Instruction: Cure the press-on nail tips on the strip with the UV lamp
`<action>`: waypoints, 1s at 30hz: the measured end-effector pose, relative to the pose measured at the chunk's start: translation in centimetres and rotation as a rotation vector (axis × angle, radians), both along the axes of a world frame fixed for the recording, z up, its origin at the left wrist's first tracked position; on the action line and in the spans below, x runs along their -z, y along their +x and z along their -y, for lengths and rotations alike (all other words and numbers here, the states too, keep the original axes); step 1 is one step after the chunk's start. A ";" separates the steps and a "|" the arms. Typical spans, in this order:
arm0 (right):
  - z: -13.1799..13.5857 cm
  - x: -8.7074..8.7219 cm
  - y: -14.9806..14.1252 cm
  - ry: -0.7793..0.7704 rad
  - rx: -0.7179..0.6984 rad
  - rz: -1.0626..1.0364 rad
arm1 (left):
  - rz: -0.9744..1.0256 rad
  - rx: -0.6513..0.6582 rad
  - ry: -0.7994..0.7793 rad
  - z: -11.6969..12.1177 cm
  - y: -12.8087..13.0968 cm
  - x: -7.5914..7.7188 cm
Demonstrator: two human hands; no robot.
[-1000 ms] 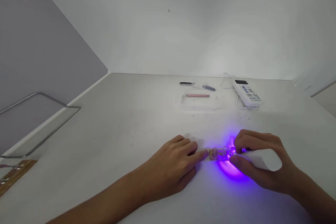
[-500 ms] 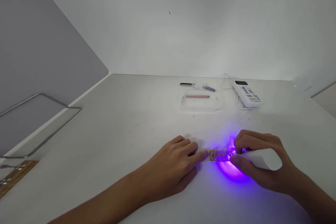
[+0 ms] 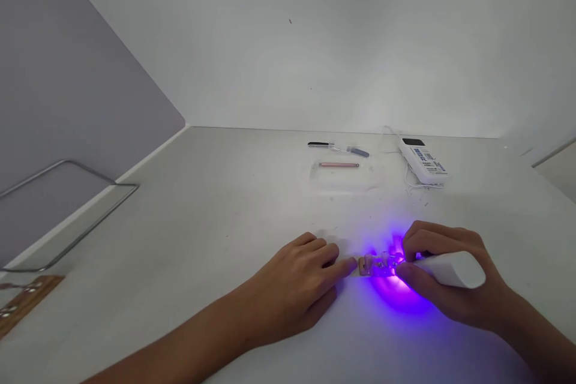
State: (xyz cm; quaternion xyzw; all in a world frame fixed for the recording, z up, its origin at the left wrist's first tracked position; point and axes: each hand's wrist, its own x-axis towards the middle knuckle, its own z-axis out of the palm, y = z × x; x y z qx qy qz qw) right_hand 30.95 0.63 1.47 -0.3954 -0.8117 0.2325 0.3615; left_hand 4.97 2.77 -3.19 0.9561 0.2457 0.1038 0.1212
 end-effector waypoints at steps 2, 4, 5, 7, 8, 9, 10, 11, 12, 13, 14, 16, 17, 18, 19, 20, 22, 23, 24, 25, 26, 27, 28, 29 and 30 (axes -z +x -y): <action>0.1 -0.1 0.0 0.008 -0.001 0.001 | 0.003 -0.001 0.000 0.0 0.0 0.0; 0.1 -0.2 -0.1 0.004 -0.004 0.003 | 0.009 -0.002 -0.002 0.0 0.0 0.1; 0.1 -0.2 -0.1 0.002 -0.003 0.001 | 0.008 -0.002 -0.004 0.0 0.0 0.1; 0.0 -0.2 -0.2 0.000 -0.003 -0.002 | 0.007 -0.004 -0.010 0.0 -0.1 0.2; 0.0 -0.1 -0.2 -0.001 -0.002 -0.002 | 0.005 -0.005 -0.013 0.0 -0.1 0.2; 0.0 -0.1 -0.2 -0.001 0.000 -0.001 | 0.002 -0.005 -0.015 0.0 -0.1 0.2; 0.0 -0.1 -0.2 0.001 0.005 -0.001 | -0.001 -0.005 -0.016 0.1 -0.2 0.2; 0.0 -0.2 -0.2 0.002 0.008 0.001 | -0.006 -0.006 -0.016 0.1 -0.2 0.2; 0.0 -0.2 -0.2 0.002 0.011 0.004 | -0.011 -0.006 -0.017 0.1 -0.2 0.2; 0.0 -0.2 -0.1 0.002 0.012 0.007 | -0.016 -0.008 -0.016 0.1 -0.2 0.2; 0.0 -0.2 -0.1 0.002 0.011 0.009 | -0.019 -0.008 -0.016 0.1 -0.2 0.2; 0.0 -0.2 -0.1 0.001 0.006 0.008 | -0.020 -0.008 -0.016 0.1 -0.2 0.1; 0.0 -0.2 -0.1 0.000 0.004 0.005 | -0.019 -0.008 -0.017 0.1 -0.1 0.1; 0.0 -0.1 -0.1 -0.003 0.005 0.003 | -0.017 -0.006 -0.017 0.0 -0.1 0.1; 0.0 -0.1 -0.1 -0.005 0.009 -0.001 | -0.017 -0.007 -0.016 0.0 -0.1 0.1; 0.0 -0.1 -0.1 -0.009 0.013 -0.002 | -0.015 -0.006 -0.014 0.0 0.0 0.1; 0.0 -0.1 -0.1 -0.012 0.024 -0.004 | -0.013 -0.005 -0.010 -0.1 0.0 0.0; 0.0 -0.2 -0.1 -0.005 0.027 -0.006 | -0.013 -0.004 -0.008 -0.1 0.0 0.0; 0.0 -0.2 -0.2 0.006 0.030 -0.010 | -0.014 -0.001 -0.006 0.0 0.0 0.0; 0.0 -0.3 -0.2 0.017 0.034 -0.016 | -0.015 0.001 -0.003 0.0 0.0 0.0; 0.0 -0.4 -0.3 0.027 0.039 -0.022 | -0.017 0.000 0.000 0.0 -0.1 0.0; 0.0 -0.4 -0.3 0.036 0.045 -0.028 | -0.019 -0.001 0.002 0.0 -0.1 0.1; -0.1 -0.5 -0.4 0.039 0.049 -0.030 | -0.020 -0.002 0.002 0.0 -0.1 0.1; -0.1 -0.5 -0.4 0.039 0.051 -0.032 | -0.020 -0.003 0.001 0.0 -0.2 0.1; -0.1 -0.5 -0.4 0.036 0.051 -0.032 | -0.020 -0.004 -0.002 0.0 -0.2 0.2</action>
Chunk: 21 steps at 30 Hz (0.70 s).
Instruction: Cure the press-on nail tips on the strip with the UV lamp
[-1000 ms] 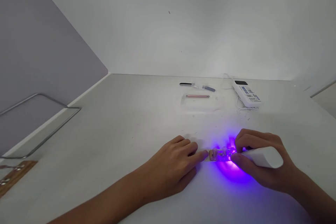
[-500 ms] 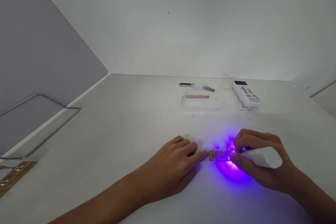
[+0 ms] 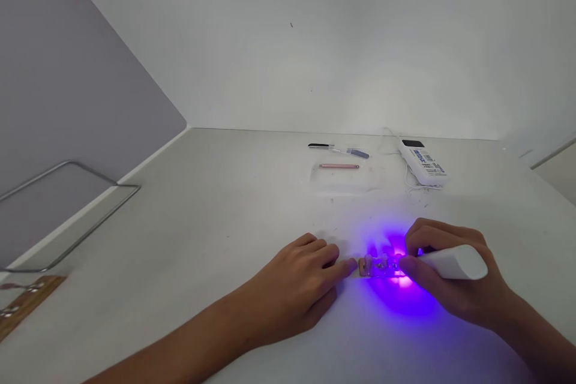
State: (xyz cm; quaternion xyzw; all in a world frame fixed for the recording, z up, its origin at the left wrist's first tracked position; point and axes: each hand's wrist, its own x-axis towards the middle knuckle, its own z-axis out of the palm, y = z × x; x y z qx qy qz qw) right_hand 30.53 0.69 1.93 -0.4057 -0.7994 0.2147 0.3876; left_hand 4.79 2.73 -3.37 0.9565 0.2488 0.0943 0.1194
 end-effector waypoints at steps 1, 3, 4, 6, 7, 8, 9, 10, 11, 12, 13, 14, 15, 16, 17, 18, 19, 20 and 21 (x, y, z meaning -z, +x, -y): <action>0.0 0.0 0.0 -0.001 -0.002 0.000 | 0.001 0.000 -0.001 0.0 0.0 0.0; 0.0 0.1 0.1 -0.003 0.001 -0.002 | 0.008 0.002 0.005 0.0 0.0 0.1; 0.1 0.2 0.1 -0.004 0.005 -0.002 | 0.012 0.002 0.010 0.0 0.0 0.1; 0.0 0.2 0.1 -0.001 0.015 -0.002 | 0.017 0.003 0.023 0.0 0.0 0.0; 0.0 0.1 0.1 0.002 0.019 -0.005 | 0.019 0.004 0.026 0.0 0.0 0.0; 0.0 0.1 0.1 0.004 0.018 -0.008 | 0.019 0.006 0.026 0.0 0.0 -0.1; 0.0 0.0 0.0 0.006 0.016 -0.011 | 0.019 0.006 0.026 0.0 0.0 -0.1; -0.1 0.0 0.0 0.008 0.013 -0.014 | 0.017 0.007 0.026 0.0 0.0 -0.1; -0.1 -0.1 0.0 0.008 0.010 -0.016 | 0.019 0.006 0.026 0.0 0.0 -0.1; -0.1 -0.1 -0.1 0.007 0.009 -0.016 | 0.019 0.004 0.025 0.1 0.0 -0.1; -0.1 -0.1 0.0 0.004 0.009 -0.013 | 0.017 0.002 0.024 0.1 0.0 0.0; -0.1 0.0 0.0 0.000 0.014 -0.011 | 0.016 0.000 0.023 0.1 0.0 0.0; -0.2 0.0 0.0 -0.003 0.020 -0.011 | 0.014 -0.003 0.021 0.1 0.0 0.1; -0.2 0.0 0.0 -0.007 0.023 -0.011 | 0.012 -0.005 0.020 0.1 0.0 0.1; -0.2 0.1 0.1 -0.013 0.024 -0.011 | 0.010 -0.006 0.020 0.1 0.0 0.2; -0.1 0.1 0.1 -0.017 0.022 -0.012 | 0.010 -0.005 0.022 0.1 0.0 0.2; -0.1 0.1 0.1 -0.020 0.021 -0.014 | 0.012 -0.004 0.025 0.1 0.0 0.2; -0.1 0.1 0.1 -0.024 0.022 -0.016 | 0.013 -0.001 0.028 0.0 0.0 0.2; -0.1 0.0 0.1 -0.028 0.022 -0.019 | 0.013 0.001 0.031 0.0 0.0 0.2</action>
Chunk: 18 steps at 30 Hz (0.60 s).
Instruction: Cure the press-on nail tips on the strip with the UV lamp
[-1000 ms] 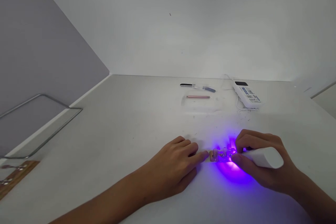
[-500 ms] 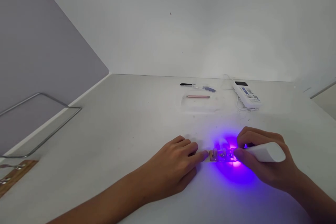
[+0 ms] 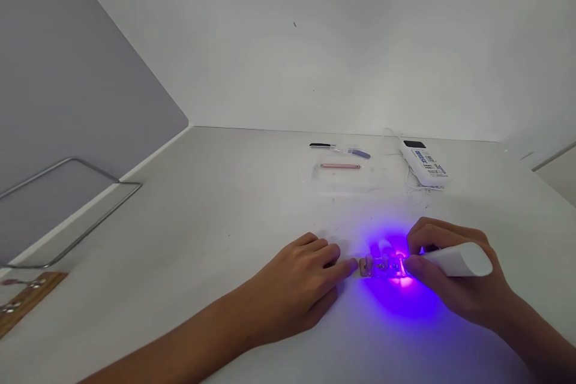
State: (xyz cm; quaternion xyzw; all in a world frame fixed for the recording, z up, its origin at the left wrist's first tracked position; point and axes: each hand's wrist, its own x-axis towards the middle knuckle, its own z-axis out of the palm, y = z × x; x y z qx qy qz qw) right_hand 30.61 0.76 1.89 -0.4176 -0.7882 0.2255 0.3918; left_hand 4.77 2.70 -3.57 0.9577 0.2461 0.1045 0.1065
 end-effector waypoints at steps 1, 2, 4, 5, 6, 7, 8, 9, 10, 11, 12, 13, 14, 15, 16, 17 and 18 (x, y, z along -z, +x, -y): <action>0.0 0.0 0.0 -0.002 0.000 -0.005 | 0.001 0.001 0.003 0.0 0.0 0.0; 0.1 0.0 0.0 0.000 0.000 -0.009 | 0.000 0.000 0.002 0.0 0.0 0.0; 0.1 0.0 0.0 0.003 -0.006 -0.003 | -0.004 -0.004 -0.007 0.0 -0.1 0.0; 0.1 0.0 0.0 0.004 -0.009 0.005 | -0.008 -0.005 -0.011 0.0 -0.1 0.0; 0.1 0.0 0.0 0.003 -0.009 0.014 | -0.012 -0.008 -0.015 0.0 -0.1 0.0; 0.1 -0.1 0.0 0.003 -0.004 0.021 | -0.014 -0.009 -0.015 0.0 -0.1 0.0; 0.1 -0.1 0.0 0.003 -0.002 0.028 | -0.012 -0.007 -0.012 0.0 -0.1 0.0; 0.1 -0.1 0.0 0.004 0.000 0.031 | -0.008 -0.004 -0.008 0.0 -0.1 0.0; 0.1 -0.1 0.0 0.008 0.000 0.034 | -0.004 -0.002 -0.006 0.0 -0.1 0.0; 0.1 -0.1 0.0 0.012 -0.001 0.038 | 0.001 0.000 -0.003 0.0 -0.1 -0.1; 0.1 -0.1 0.0 0.015 -0.005 0.040 | 0.004 0.001 -0.003 0.0 0.0 -0.1; 0.1 -0.1 0.0 0.017 -0.008 0.039 | 0.005 0.002 -0.005 0.0 0.0 -0.1; 0.1 -0.1 0.0 0.016 -0.009 0.035 | 0.003 0.000 -0.008 0.0 0.0 -0.1; 0.1 0.0 0.0 0.013 -0.006 0.029 | 0.002 -0.002 -0.011 0.0 0.0 -0.1; 0.1 0.0 0.1 0.010 -0.007 0.025 | 0.000 -0.003 -0.014 0.0 -0.1 -0.1; 0.1 0.1 0.1 0.007 -0.010 0.022 | -0.003 -0.004 -0.017 0.0 -0.1 0.0; 0.1 0.1 0.1 0.005 -0.012 0.022 | -0.006 -0.004 -0.020 0.1 -0.1 0.0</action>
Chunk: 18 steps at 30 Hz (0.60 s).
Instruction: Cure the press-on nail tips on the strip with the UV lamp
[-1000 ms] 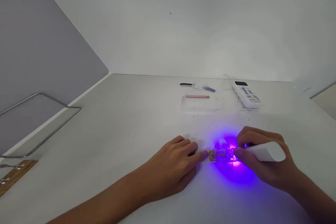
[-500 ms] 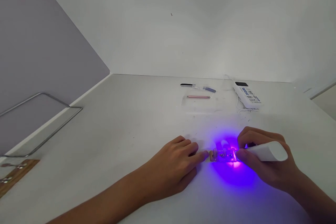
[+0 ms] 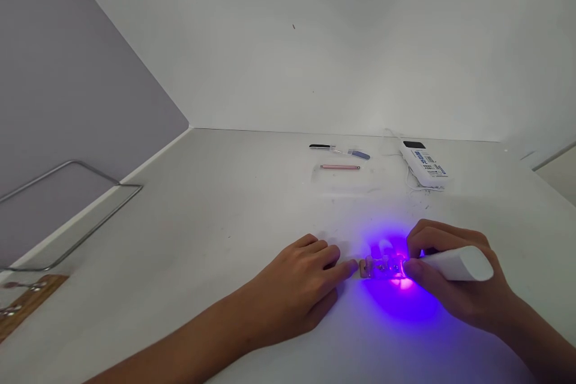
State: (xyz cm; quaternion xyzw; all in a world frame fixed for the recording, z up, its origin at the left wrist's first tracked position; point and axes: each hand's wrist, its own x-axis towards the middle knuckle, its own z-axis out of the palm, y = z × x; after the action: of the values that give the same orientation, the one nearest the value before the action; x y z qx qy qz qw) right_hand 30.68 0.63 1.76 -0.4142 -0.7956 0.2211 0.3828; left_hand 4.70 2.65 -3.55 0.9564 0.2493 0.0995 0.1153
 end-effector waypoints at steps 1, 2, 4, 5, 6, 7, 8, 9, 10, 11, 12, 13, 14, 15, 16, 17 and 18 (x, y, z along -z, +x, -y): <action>0.0 0.0 0.0 0.001 -0.002 0.001 | -0.001 0.000 -0.002 0.0 0.0 0.0; 0.0 0.0 0.0 0.006 -0.005 0.001 | -0.002 0.000 -0.004 0.0 0.0 0.0; 0.0 0.0 0.0 0.013 -0.005 0.002 | -0.003 -0.001 -0.008 0.0 0.0 0.0; 0.0 0.0 0.0 0.015 -0.003 0.002 | -0.002 -0.001 -0.007 0.0 0.0 0.0; 0.0 -0.1 0.0 0.014 -0.004 0.001 | -0.003 -0.001 -0.007 0.0 -0.1 0.0; 0.0 -0.1 0.0 0.011 -0.007 0.001 | -0.004 -0.002 -0.007 0.0 -0.1 0.0; -0.1 -0.1 -0.1 0.009 -0.009 -0.002 | -0.006 -0.002 -0.009 0.0 -0.1 0.0; -0.1 -0.1 -0.1 0.010 -0.013 -0.005 | -0.008 -0.004 -0.013 0.0 -0.1 0.0; -0.1 -0.1 -0.1 0.011 -0.019 -0.006 | -0.009 -0.006 -0.017 0.0 -0.1 0.0; -0.1 -0.1 -0.1 0.012 -0.024 -0.005 | -0.008 -0.005 -0.020 0.0 -0.1 0.0; -0.1 -0.1 -0.1 0.016 -0.027 -0.002 | -0.008 -0.005 -0.021 0.0 -0.1 0.0; -0.1 -0.1 -0.1 0.021 -0.028 -0.001 | -0.006 -0.005 -0.021 0.0 -0.1 0.0; 0.0 -0.1 0.0 0.022 -0.027 0.001 | -0.005 -0.005 -0.019 0.0 -0.1 0.0; 0.0 -0.1 0.0 0.022 -0.024 0.002 | -0.004 -0.004 -0.015 0.0 0.0 0.0; 0.0 0.0 0.0 0.021 -0.020 0.001 | -0.004 -0.002 -0.012 0.0 0.0 0.0; 0.1 0.0 0.0 0.018 -0.019 0.000 | -0.003 -0.001 -0.010 0.0 0.0 0.0; 0.1 0.0 0.1 0.014 -0.020 -0.002 | -0.001 0.000 -0.008 0.0 0.0 0.0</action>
State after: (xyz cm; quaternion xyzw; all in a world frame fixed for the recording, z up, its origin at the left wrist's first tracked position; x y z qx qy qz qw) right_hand 30.75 0.55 1.74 -0.4034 -0.8010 0.2198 0.3840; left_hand 4.66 2.64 -3.55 0.9559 0.2497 0.0982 0.1191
